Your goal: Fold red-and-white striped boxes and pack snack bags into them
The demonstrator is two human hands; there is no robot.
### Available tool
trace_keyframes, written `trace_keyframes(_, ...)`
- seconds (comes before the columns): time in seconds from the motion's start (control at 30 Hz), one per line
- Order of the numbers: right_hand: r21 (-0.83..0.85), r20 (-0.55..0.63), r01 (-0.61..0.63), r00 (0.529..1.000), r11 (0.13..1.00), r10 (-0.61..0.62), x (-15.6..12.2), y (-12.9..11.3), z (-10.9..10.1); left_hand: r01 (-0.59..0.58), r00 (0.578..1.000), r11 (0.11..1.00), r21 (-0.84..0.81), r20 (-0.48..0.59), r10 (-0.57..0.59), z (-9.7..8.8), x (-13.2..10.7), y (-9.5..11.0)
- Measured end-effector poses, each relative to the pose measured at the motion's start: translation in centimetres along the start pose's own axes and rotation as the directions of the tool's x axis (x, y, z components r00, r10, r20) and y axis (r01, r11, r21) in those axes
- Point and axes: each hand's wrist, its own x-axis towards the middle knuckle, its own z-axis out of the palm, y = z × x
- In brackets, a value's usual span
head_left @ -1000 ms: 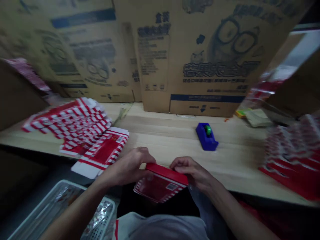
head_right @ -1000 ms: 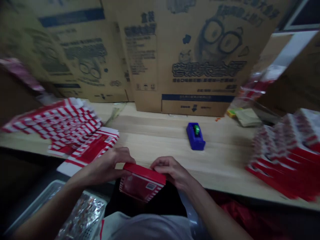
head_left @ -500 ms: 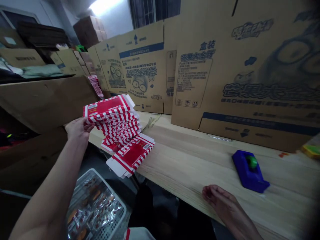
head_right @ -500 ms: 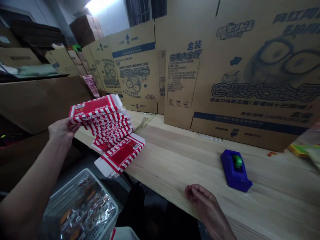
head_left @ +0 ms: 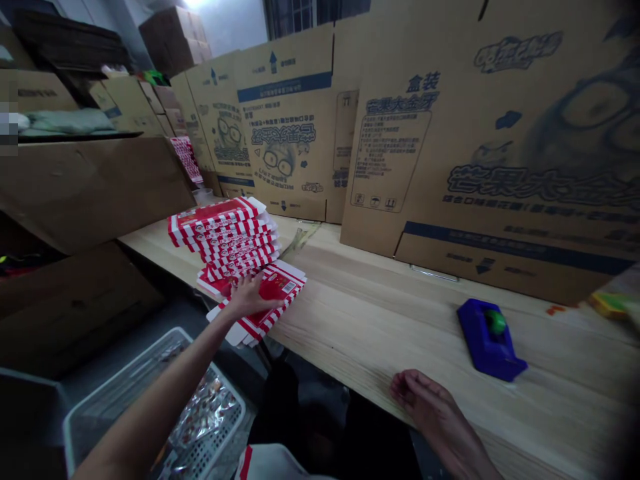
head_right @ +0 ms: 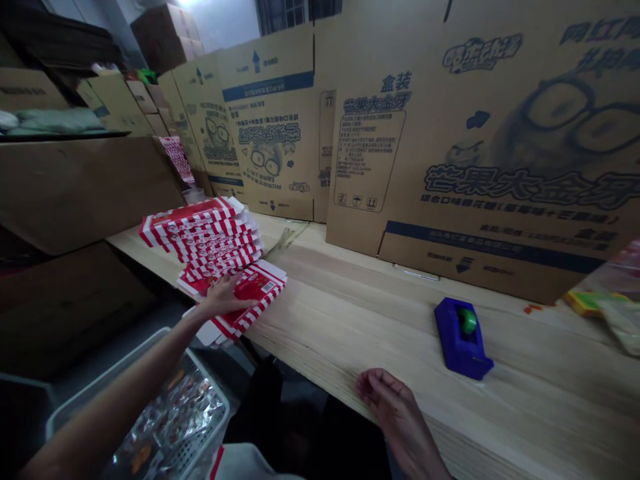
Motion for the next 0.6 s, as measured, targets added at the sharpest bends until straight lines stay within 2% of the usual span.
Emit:
trace_keyframes(0.1,-0.026,0.025,0.038,0.999,0.999,-0.037,-0.5,0.5,0.2,0.084,0.993,0.974,0.210,0.068,-0.100,2.4,0.7,0.1)
trace_keyframes(0.2,-0.047,0.030,0.038,0.999,0.998,-0.036,-1.0,1.2,0.3,0.096,0.980,0.940,0.327,0.132,-0.146,2.7,1.6,-0.3)
trace_keyframes(0.33,-0.042,0.029,0.003,1.000,0.999,-0.002,-1.2,1.8,0.2,0.070,0.970,0.868,0.492,0.170,-0.175,2.1,2.1,-0.5)
trace_keyframes(0.43,-0.038,0.032,0.002,0.999,0.999,0.000,-1.2,1.9,0.5,-0.012,0.969,0.805,0.593,0.205,-0.136,1.2,1.9,0.0)
trace_keyframes(0.53,-0.046,0.062,-0.001,0.998,0.999,0.004,-0.9,1.8,1.6,-0.097,0.965,0.795,0.599,0.252,-0.072,-0.2,1.0,1.6)
trace_keyframes(0.6,-0.060,0.097,0.003,0.995,0.998,0.003,-0.8,1.7,2.8,-0.173,0.959,0.799,0.576,0.285,0.003,-0.9,-0.5,3.5)
